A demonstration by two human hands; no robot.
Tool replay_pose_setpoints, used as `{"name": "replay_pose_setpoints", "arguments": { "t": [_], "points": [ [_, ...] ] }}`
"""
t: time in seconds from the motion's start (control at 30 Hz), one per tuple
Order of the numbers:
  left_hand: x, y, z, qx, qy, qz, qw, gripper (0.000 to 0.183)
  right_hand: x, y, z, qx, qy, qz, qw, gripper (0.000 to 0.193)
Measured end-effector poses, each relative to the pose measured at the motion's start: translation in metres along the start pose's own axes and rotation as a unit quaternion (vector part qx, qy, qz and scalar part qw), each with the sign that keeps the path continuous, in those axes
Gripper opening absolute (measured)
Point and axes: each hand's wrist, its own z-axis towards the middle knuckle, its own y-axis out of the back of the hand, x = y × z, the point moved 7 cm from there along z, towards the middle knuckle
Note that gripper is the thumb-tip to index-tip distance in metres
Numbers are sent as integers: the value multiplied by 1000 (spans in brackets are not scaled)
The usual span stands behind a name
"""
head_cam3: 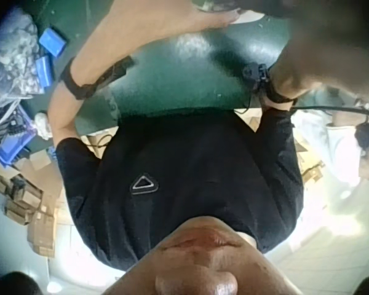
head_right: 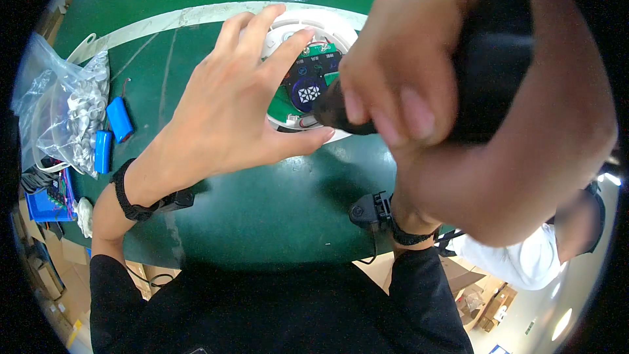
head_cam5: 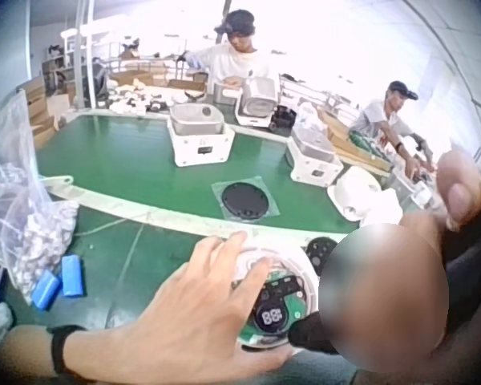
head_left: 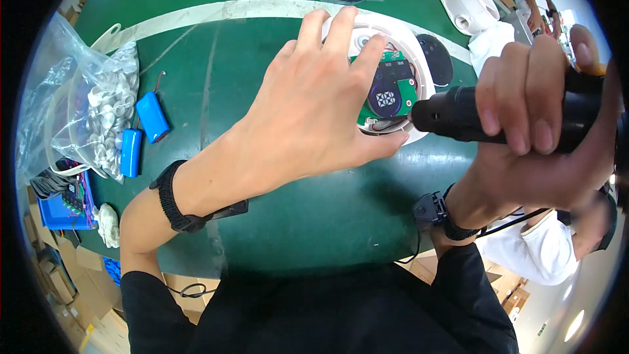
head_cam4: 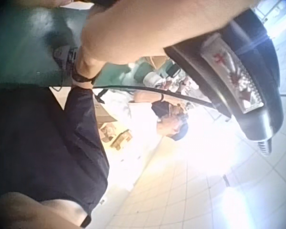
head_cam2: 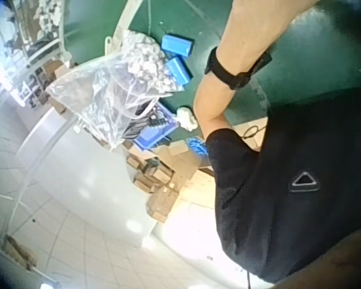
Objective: The person uses a power screwdriver to fasten screws into a white circular electronic device, securing a circuit board and a fan-like cover. They repeatedly open and close the device to attach components, handling screws and the tool with both hands on a green workbench.
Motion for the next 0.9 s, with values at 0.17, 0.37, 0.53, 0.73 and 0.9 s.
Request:
{"name": "replay_pose_setpoints", "arguments": {
  "t": [0.17, 0.37, 0.53, 0.73, 0.9],
  "points": [
    [1, -1, -2, -2, 2, -3, 1000, 88, 0, -9, -4, -17, 3, -43, 999, 34],
    [-2, 10, 1, -57, -48, 62, 995, 80, 19, 12, -26, -110, 103, 32, 988, 31],
    [7, 25, 8, 34, -134, -58, 989, 57, 56, 99, -66, -310, 173, -58, 933, 26],
    [7, 31, 22, 198, -130, -77, 968, 45, 17, 104, -88, -362, 37, -114, 924, 19],
    [-17, 26, 33, 195, -177, 6, 965, 47, 13, 84, -81, -314, 50, -46, 947, 18]
  ]
}}
